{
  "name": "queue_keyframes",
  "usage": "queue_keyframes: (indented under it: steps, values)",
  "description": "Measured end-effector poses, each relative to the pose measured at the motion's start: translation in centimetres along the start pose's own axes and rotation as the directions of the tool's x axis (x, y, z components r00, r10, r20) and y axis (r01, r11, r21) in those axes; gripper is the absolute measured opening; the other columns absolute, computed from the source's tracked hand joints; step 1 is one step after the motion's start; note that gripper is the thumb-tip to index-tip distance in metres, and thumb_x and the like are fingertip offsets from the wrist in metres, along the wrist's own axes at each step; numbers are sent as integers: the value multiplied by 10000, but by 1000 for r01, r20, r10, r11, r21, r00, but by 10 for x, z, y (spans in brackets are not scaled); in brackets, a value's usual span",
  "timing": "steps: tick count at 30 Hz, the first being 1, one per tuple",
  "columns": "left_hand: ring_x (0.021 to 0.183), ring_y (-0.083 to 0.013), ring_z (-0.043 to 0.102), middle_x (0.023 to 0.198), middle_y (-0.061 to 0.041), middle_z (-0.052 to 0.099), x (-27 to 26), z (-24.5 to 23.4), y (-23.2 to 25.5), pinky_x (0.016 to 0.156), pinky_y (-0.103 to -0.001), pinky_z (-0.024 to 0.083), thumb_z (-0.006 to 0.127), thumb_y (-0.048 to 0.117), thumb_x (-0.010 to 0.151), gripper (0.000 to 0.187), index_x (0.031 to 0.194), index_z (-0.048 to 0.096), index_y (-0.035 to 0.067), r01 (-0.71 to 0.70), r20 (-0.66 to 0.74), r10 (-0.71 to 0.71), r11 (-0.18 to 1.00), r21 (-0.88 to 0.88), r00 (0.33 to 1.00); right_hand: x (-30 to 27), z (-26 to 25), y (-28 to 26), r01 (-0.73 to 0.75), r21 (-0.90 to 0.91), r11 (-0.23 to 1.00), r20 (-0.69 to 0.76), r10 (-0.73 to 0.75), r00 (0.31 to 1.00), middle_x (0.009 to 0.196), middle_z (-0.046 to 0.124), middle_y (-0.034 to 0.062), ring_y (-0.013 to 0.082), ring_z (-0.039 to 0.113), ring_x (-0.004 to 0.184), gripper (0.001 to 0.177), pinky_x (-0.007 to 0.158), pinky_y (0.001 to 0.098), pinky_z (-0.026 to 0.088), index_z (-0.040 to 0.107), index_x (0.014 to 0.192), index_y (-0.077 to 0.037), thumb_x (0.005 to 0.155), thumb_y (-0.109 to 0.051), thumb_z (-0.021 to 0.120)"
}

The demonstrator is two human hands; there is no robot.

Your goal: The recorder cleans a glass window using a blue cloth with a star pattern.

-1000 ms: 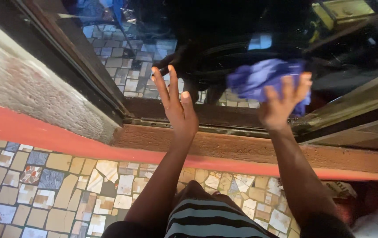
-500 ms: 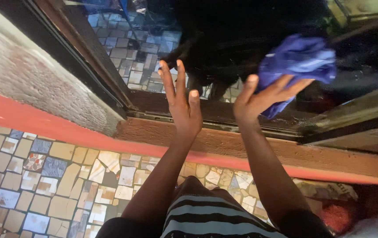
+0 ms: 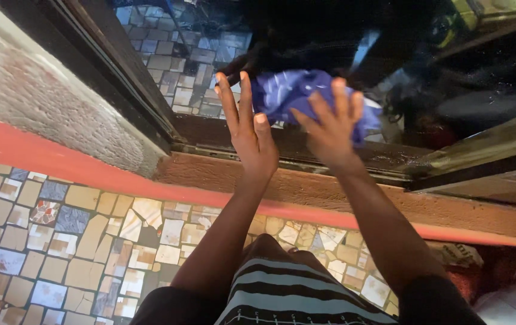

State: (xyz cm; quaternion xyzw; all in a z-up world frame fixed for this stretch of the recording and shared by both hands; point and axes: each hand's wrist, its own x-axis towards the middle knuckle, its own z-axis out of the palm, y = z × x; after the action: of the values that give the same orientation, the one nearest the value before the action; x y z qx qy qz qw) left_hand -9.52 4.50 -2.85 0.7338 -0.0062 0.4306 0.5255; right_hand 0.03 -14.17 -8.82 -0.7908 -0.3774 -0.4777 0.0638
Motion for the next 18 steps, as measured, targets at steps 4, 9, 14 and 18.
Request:
queue_keyframes:
  steps: [4, 9, 14, 18]
  values:
    - [1657, -425, 92, 1752, -160, 129, -3, 0, 1, 1335, -519, 209, 241, 566, 1186, 661, 1660, 385, 128, 22, -11, -22, 1000, 4, 1000, -26, -24, 47, -30, -45, 999, -114, 25, 993, 1706, 305, 36, 402, 162, 1616, 496, 1314, 629, 52, 733, 1414, -333, 1029, -33, 644]
    - [1662, -417, 118, 1758, -151, 138, -1, -4, 0, 1327, -503, 262, 252, 548, 1192, 630, 1669, 389, 160, -4, -15, 4, 1000, -12, 1000, -20, -65, 60, -354, -53, 934, -410, 303, 860, 1754, 235, -26, 301, 160, 1628, 622, 1316, 571, 155, 327, 1642, -325, 1070, -510, 485]
    - [1652, -429, 109, 1776, -164, 122, 0, -5, 0, 1321, -519, 245, 261, 550, 1189, 629, 1664, 369, 151, 1, 14, -1, 1000, -5, 1000, -2, -45, 34, -704, 170, 689, -422, 697, 580, 1760, 105, 96, 325, 130, 1614, 751, 1329, 543, 177, 215, 1686, -281, 1069, -685, 360]
    - [1657, -412, 102, 1756, -157, 114, 0, -9, -6, 1337, -522, 213, 258, 568, 1185, 649, 1672, 357, 151, -20, 32, 21, 1000, -15, 999, 16, -11, 11, -757, 151, 635, -438, 730, 525, 1732, -51, 207, 354, 57, 1596, 837, 1328, 546, 165, 68, 1689, -207, 1101, -733, 347]
